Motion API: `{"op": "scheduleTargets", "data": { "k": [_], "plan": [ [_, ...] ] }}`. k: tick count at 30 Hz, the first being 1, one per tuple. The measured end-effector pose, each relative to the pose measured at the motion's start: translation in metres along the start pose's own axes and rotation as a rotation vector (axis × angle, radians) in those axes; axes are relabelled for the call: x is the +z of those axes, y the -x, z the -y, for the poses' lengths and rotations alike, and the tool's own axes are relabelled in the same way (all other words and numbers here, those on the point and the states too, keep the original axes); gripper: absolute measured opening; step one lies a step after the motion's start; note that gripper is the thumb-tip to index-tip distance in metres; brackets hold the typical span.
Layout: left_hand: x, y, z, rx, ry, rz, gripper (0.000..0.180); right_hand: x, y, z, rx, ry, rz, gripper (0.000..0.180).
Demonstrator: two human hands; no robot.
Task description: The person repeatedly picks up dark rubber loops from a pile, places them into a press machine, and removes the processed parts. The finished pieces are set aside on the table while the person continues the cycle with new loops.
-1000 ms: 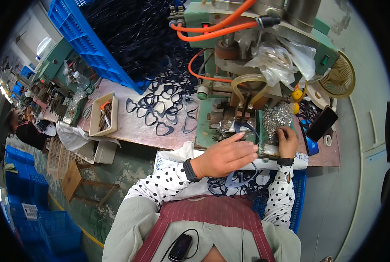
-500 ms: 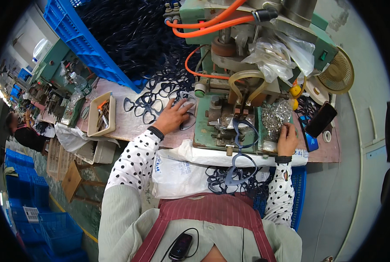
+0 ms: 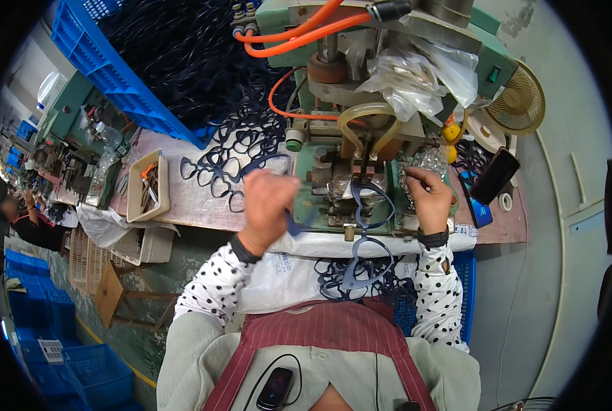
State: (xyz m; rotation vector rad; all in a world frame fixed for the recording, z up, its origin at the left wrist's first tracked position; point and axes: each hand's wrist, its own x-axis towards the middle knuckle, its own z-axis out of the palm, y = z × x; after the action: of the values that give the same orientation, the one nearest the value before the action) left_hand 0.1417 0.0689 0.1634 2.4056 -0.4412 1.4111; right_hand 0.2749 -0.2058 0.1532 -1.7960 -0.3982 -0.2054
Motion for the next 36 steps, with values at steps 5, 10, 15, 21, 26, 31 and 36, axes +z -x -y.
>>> {"op": "scheduleTargets", "data": {
  "k": [5,10,15,21,26,31,36],
  "plan": [
    [0.021,-0.017,-0.064,0.215,0.189,0.102,0.032,0.017,0.007,0.049,0.041,-0.133,0.159,0.026],
    [0.032,-0.026,-0.069,0.200,0.403,0.151,0.032,0.028,0.012,0.064,0.097,-0.167,0.193,0.038],
    [0.034,-0.019,-0.068,0.221,0.457,0.153,0.033,0.034,0.008,0.062,0.084,-0.118,0.163,0.042],
    [0.025,-0.002,-0.087,0.352,0.491,0.169,0.033,0.057,0.004,0.050,0.043,-0.317,0.111,0.049],
    [0.002,0.025,-0.100,0.286,0.550,0.241,0.035,0.044,0.013,0.060,-0.096,-0.011,-0.011,0.044],
    [-0.020,0.070,-0.092,-0.029,0.320,0.239,0.033,0.026,0.073,0.083,-0.406,0.140,0.152,0.041],
    [-0.020,0.026,-0.069,0.114,0.074,0.139,0.027,0.030,0.074,0.135,-0.566,0.199,0.347,0.029]
  ]
}}
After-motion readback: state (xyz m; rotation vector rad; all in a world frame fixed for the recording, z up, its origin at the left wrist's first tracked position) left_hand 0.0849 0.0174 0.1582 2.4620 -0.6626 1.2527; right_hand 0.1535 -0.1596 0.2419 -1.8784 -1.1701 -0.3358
